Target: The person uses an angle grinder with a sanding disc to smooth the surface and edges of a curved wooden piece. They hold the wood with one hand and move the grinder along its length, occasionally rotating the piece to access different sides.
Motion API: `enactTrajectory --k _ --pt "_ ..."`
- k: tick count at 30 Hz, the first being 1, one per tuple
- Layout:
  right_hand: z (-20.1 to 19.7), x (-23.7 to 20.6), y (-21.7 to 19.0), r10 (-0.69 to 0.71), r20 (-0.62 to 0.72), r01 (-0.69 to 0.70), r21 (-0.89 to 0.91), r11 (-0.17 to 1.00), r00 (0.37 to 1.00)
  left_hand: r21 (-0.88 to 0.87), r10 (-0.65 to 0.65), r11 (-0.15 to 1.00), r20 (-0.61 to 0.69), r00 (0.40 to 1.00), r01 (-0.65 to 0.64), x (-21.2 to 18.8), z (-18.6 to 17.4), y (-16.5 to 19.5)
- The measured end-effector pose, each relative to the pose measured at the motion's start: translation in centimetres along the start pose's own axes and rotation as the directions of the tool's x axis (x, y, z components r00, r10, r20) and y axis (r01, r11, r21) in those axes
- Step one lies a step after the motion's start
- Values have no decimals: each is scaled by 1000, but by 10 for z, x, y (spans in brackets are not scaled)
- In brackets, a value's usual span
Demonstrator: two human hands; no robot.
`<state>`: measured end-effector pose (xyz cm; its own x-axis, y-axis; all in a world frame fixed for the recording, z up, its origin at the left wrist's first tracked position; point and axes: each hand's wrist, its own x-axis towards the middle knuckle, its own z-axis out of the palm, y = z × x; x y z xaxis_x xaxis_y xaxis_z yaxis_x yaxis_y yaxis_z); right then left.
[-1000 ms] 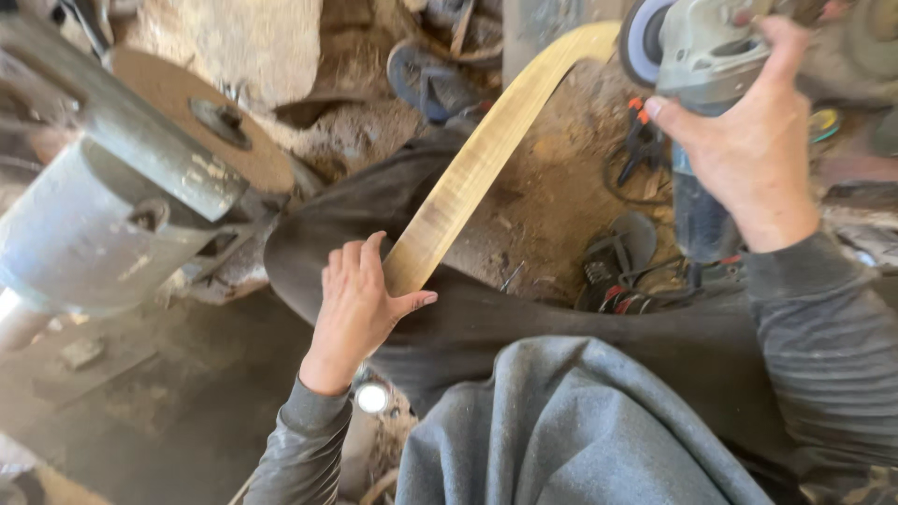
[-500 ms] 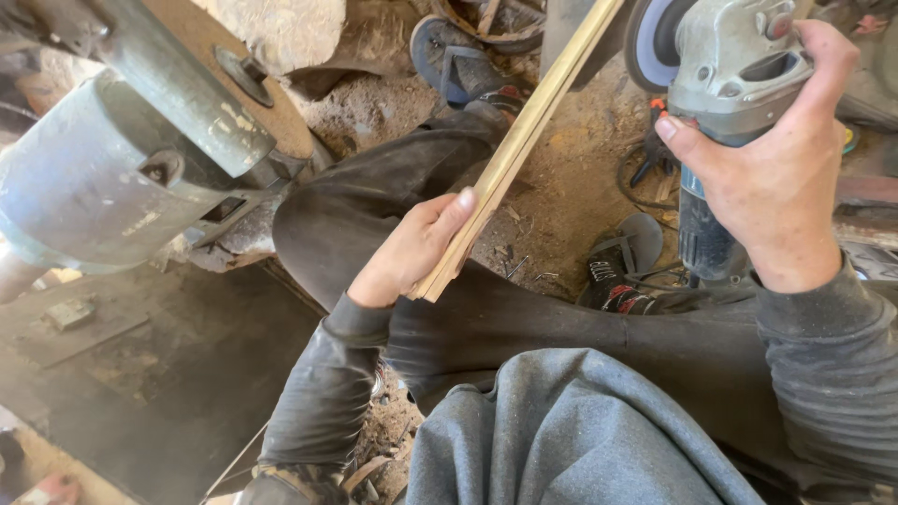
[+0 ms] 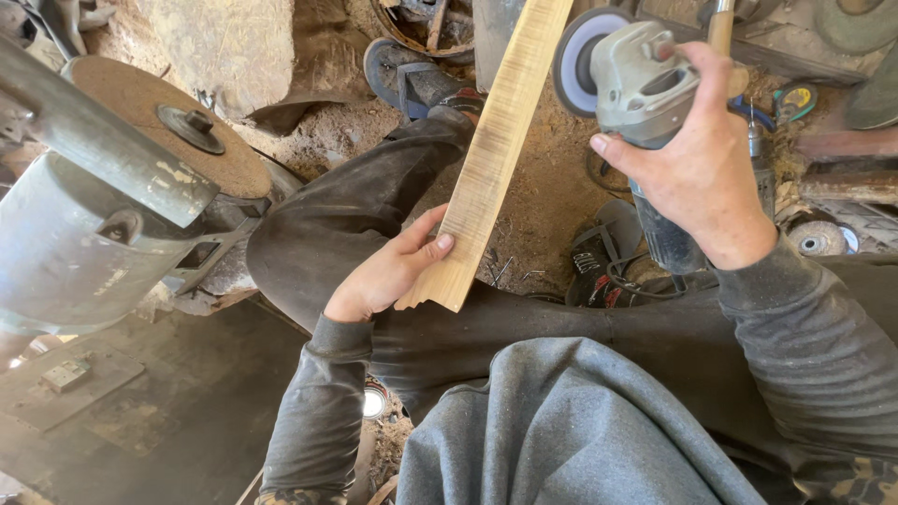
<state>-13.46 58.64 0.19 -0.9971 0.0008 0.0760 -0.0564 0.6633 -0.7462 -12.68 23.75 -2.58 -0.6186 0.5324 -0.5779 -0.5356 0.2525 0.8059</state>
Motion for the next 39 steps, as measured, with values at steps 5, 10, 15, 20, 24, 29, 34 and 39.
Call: enactTrajectory --k 5,10,15,20,24,29,34,39 --pt "2 -4 9 -9 67 7 29 1000 998 -131 -55 989 89 995 66 -2 0 -5" --pt "4 -6 6 -49 111 54 -49 997 993 -200 -36 979 72 997 50 -4 -6 -16" --pt "11 -4 -6 -42 195 71 -144 987 980 -166 -20 986 -28 999 15 7 -10 -20" --pt "12 -5 -15 -46 248 106 -234 966 968 -274 35 961 2 999 -34 5 -6 -20" --pt "13 -11 -23 -77 307 147 -212 966 948 -250 70 965 -21 997 -74 5 -1 -22" --pt "20 -29 -39 -112 364 203 -223 953 925 -196 111 973 -59 992 -121 7 7 -26" --pt "33 -43 -59 -103 513 256 -237 937 852 -241 21 969 -100 995 -45 3 8 -22" --pt "24 -52 -61 -110 494 259 -244 934 862 -234 8 971 -128 992 -38 7 11 -19"
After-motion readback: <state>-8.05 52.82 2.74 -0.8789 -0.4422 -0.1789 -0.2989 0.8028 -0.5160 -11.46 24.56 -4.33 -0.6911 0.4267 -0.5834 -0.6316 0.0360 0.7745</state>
